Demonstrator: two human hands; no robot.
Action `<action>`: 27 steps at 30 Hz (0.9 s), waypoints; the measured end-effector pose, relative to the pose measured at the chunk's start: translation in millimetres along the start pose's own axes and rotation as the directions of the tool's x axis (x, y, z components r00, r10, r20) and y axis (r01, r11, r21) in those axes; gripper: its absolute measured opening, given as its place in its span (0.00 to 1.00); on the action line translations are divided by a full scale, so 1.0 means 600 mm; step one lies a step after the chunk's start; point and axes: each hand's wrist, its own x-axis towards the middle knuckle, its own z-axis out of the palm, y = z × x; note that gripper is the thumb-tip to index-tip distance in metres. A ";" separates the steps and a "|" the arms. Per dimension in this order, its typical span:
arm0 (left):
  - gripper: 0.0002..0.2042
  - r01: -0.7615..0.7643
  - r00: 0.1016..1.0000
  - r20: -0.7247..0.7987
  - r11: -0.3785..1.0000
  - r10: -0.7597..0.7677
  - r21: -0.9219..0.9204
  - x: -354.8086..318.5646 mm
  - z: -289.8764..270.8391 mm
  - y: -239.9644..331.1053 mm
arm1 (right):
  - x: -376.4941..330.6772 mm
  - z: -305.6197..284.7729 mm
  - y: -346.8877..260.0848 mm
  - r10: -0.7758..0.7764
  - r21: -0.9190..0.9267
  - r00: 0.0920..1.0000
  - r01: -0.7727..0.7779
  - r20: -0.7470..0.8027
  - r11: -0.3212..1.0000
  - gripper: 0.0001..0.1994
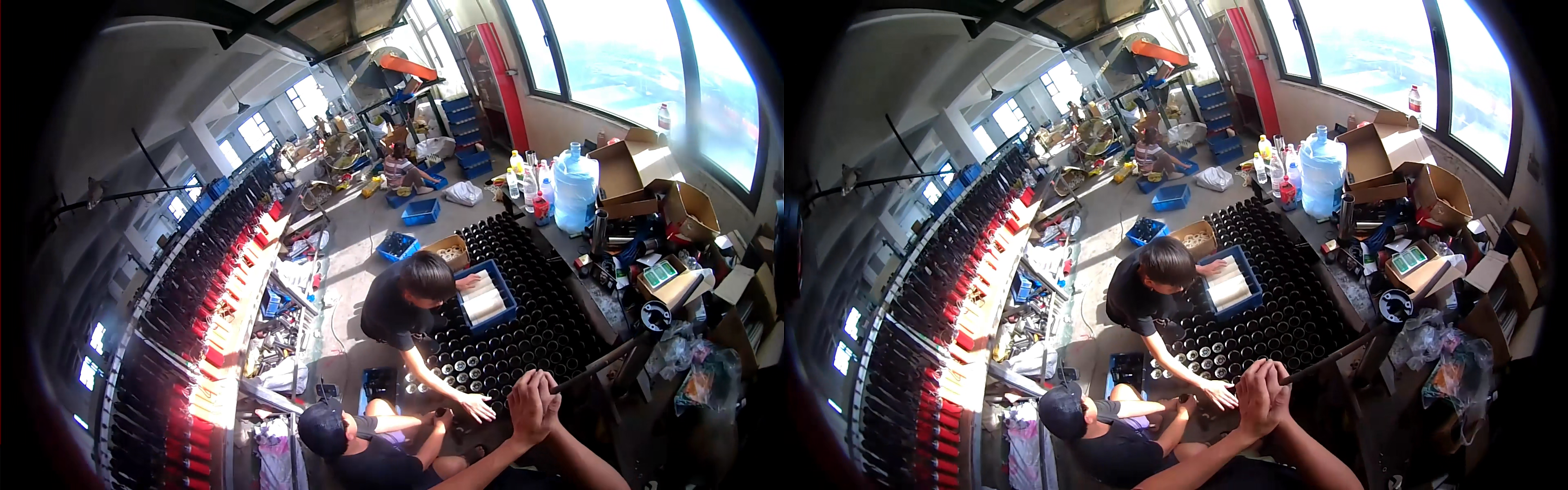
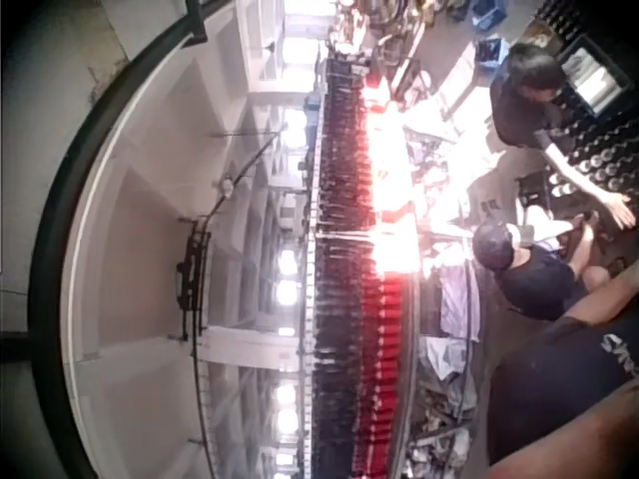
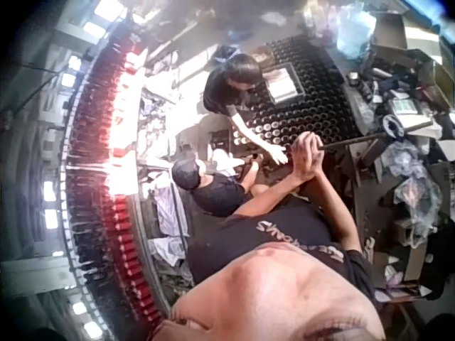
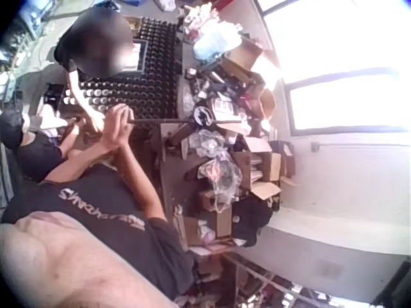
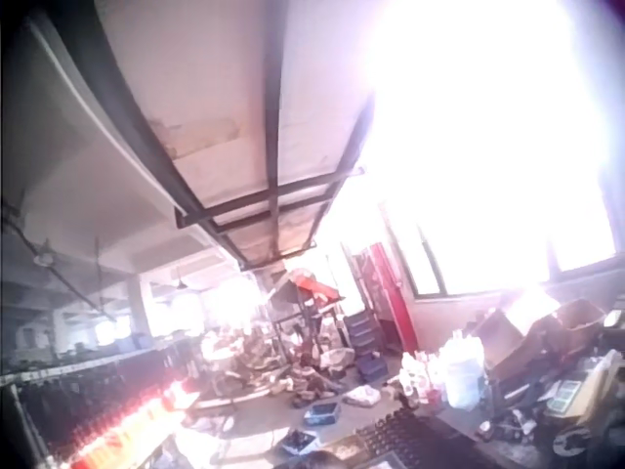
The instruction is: The person uses a manual lever press to assemble cylindrical metal components, repeatedly placing them into the press, pulling the lever to apply force, and then moving the completed items into a large metal wire bin.
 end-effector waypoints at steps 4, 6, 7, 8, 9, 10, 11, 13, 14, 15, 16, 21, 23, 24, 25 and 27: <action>0.32 -0.142 0.989 0.050 0.975 0.136 0.170 -0.002 0.021 0.008 | 0.014 -0.193 -0.187 -0.260 -0.279 0.854 0.142 -0.450 0.950 0.08; 0.23 -0.141 0.983 0.152 0.952 0.101 0.273 -0.005 0.030 -0.004 | 0.069 -0.296 -0.279 -0.575 -0.601 0.663 0.229 -0.479 0.765 0.09; 0.15 -0.119 0.984 0.165 0.932 0.066 0.343 -0.008 0.035 -0.023 | 0.106 -0.340 -0.307 -0.676 -0.809 0.633 0.131 -0.377 0.573 0.14; 0.12 -0.065 0.993 0.110 0.957 0.035 0.282 -0.004 0.053 -0.029 | 0.152 -0.377 -0.358 -0.805 -0.950 0.574 0.139 -0.152 0.279 0.23; 0.11 -0.006 0.991 0.131 0.969 -0.027 0.248 0.005 0.049 -0.017 | 0.193 -0.408 -0.379 -0.786 -0.995 0.617 0.048 -0.038 0.086 0.30; 0.11 0.049 0.985 0.150 0.974 -0.083 0.220 0.016 0.051 -0.002 | 0.223 -0.446 -0.398 -0.659 -0.989 0.742 0.030 0.121 -0.148 0.34; 0.11 0.052 0.965 0.235 0.966 -0.113 0.252 0.033 0.049 0.027 | 0.262 -0.479 -0.420 -0.566 -0.942 0.771 0.127 0.291 -0.311 0.29; 0.14 0.017 0.878 0.448 0.946 -0.169 0.323 0.066 0.059 0.123 | 0.329 -0.569 -0.448 -0.339 -0.897 0.891 0.147 0.304 -0.418 0.17; 0.15 -0.055 0.862 0.495 0.950 -0.110 0.307 0.073 0.077 0.154 | 0.353 -0.595 -0.462 -0.221 -0.891 0.946 0.122 0.238 -0.436 0.14; 0.15 -0.118 0.844 0.530 0.936 -0.081 0.330 0.091 0.113 0.186 | 0.372 -0.633 -0.487 -0.202 -0.846 0.965 0.036 0.169 -0.532 0.14; 0.13 -0.172 0.854 0.519 0.928 -0.026 0.330 0.108 0.155 0.200 | 0.372 -0.664 -0.492 -0.171 -0.790 0.981 -0.032 0.093 -0.612 0.15; 0.15 -0.257 0.892 0.450 0.787 -0.029 0.561 0.158 0.249 0.134 | 0.296 -0.713 -0.491 -0.320 -0.847 0.947 -0.192 -0.028 -0.495 0.09; 0.13 -0.423 0.900 0.310 0.789 0.307 0.446 0.196 0.258 0.050 | 0.214 -0.674 -0.480 -0.453 -0.858 0.889 -0.282 -0.065 -0.429 0.08; 0.11 -0.552 0.834 0.239 0.750 0.498 0.365 0.233 0.258 -0.003 | 0.162 -0.615 -0.492 -0.367 -0.834 0.909 -0.354 -0.200 -0.422 0.07; 0.11 -0.611 0.789 0.224 0.697 0.572 0.375 0.269 0.263 -0.014 | 0.103 -0.593 -0.484 -0.392 -0.863 0.899 -0.349 -0.197 -0.367 0.07; 0.09 -0.752 0.659 0.237 0.626 0.714 0.206 0.354 0.282 -0.055 | -0.009 -0.515 -0.487 -0.397 -0.892 0.901 -0.316 -0.175 -0.324 0.07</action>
